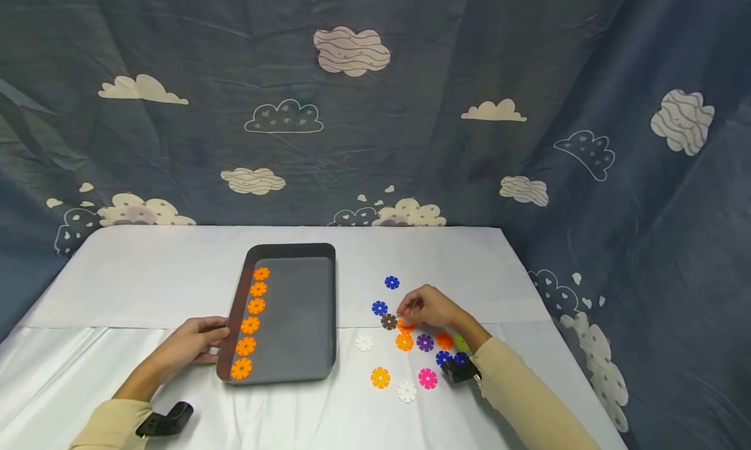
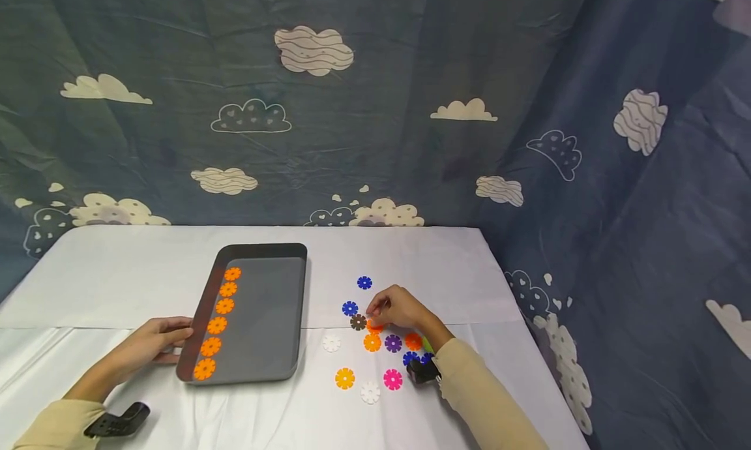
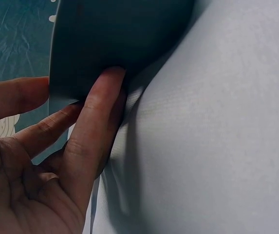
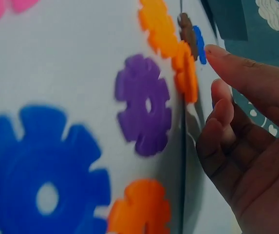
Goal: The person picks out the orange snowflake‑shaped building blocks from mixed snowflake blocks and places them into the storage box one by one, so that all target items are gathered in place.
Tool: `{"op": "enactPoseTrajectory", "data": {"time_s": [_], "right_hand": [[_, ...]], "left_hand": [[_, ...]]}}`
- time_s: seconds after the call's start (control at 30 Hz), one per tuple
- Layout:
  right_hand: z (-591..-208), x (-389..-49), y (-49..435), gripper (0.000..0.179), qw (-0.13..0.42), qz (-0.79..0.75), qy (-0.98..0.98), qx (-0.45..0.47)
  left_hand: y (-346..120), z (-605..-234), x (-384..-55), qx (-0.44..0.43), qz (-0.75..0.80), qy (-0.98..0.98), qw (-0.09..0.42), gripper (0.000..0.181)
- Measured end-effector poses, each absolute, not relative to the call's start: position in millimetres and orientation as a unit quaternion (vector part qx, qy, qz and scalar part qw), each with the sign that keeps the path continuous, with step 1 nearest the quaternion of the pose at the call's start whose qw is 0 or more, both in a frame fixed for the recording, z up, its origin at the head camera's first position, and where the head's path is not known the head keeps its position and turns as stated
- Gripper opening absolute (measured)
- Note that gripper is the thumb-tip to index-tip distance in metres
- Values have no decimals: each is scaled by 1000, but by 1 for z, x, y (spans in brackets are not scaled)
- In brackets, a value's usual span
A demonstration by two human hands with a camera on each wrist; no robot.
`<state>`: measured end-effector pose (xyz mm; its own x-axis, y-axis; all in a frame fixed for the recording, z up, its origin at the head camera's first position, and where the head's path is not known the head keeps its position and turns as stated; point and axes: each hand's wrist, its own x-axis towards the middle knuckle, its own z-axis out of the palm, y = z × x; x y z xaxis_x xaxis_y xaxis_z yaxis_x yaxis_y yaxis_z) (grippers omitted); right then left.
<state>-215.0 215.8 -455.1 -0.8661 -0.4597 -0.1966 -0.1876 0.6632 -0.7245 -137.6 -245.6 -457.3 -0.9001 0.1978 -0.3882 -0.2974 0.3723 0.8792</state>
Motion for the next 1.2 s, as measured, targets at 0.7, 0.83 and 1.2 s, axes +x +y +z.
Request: {"op": "enactPoseTrajectory", "data": {"time_s": [0.7, 0.83, 1.2], "right_hand": [[-461, -216, 219, 20, 193, -332, 908, -170], [-458, -217, 221, 18, 199, -350, 898, -179], [-440, -224, 205, 10, 183, -379, 885, -198]], "left_hand": [[-246, -457, -138, -33, 554, 802, 223, 54], [-245, -457, -139, -37, 550, 805, 219, 53], [-244, -457, -136, -39, 555, 802, 218, 55]]}}
